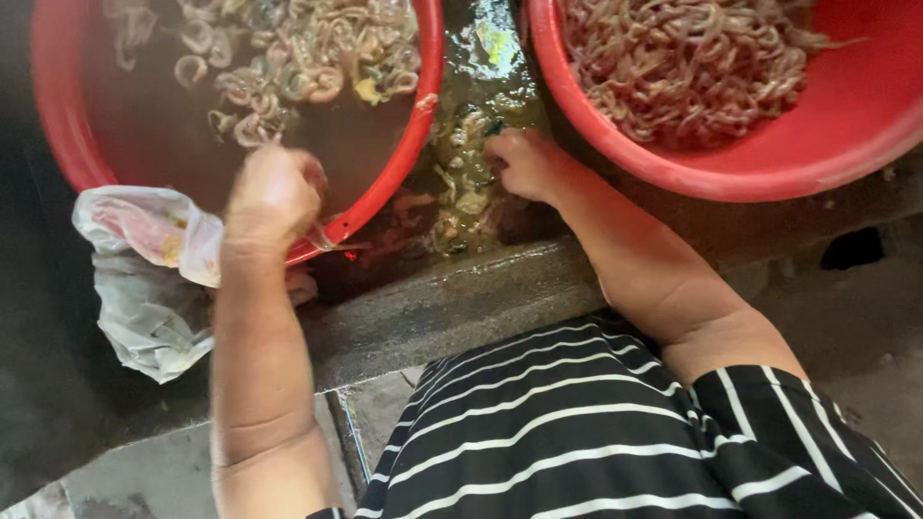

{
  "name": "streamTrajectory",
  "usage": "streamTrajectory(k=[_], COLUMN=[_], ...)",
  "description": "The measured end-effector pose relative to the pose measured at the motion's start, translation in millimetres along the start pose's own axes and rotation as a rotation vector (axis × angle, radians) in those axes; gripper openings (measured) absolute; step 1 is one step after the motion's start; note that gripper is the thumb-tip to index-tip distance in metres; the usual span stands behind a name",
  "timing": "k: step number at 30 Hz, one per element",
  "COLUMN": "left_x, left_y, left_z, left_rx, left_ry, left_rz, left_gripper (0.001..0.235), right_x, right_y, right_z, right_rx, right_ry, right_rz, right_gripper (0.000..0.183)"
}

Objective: The person repeatedly picks up small pieces of raw meat from a red basin filled with water, rinses them under running water, and transfers them to a second red basin. The process is continuous and repetitive throughout the clip.

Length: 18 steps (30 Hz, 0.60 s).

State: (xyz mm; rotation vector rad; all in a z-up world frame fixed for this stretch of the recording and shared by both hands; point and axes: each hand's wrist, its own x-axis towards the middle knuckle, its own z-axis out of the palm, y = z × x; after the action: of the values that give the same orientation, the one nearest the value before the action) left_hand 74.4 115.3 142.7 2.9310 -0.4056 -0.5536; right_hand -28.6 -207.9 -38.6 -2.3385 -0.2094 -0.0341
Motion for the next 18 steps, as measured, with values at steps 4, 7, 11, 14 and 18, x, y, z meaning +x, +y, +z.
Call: streamTrajectory(k=[4,7,11,14,18], left_x=[-23.5,-50.8,-73.3,-70.0,-48.1], left_y=[48.9,84.5,124.9,155.4,199.5], left_z=[-61.4,-92.4,-107.9,-108.7,-95.8], left_rx=[0.067,0.036,-0.022,-0.039,-0.055], left_ry=[0.442,0.698,0.753,0.745,0.719], left_rz=[0.592,0.9,1.071,1.171,1.281], left_gripper=[0.011,0.01,0.01,0.01,0.01], right_x=[8.4,9.3,7.4,4.7,6.5], right_y=[-0.9,-9.1,-30.2,-42.7,-41.5], right_z=[2.5,3.3,-10.6,-22.2,-19.0], right_rx=[-0.047,-0.07,-0.108,-0.103,-0.149], right_ry=[-0.151,-0.215,-0.296,-0.333,-0.344], right_rz=[0.097,0.108,0.204,0.281,0.277], right_gripper=[0.024,0.031,0.036,0.033,0.033])
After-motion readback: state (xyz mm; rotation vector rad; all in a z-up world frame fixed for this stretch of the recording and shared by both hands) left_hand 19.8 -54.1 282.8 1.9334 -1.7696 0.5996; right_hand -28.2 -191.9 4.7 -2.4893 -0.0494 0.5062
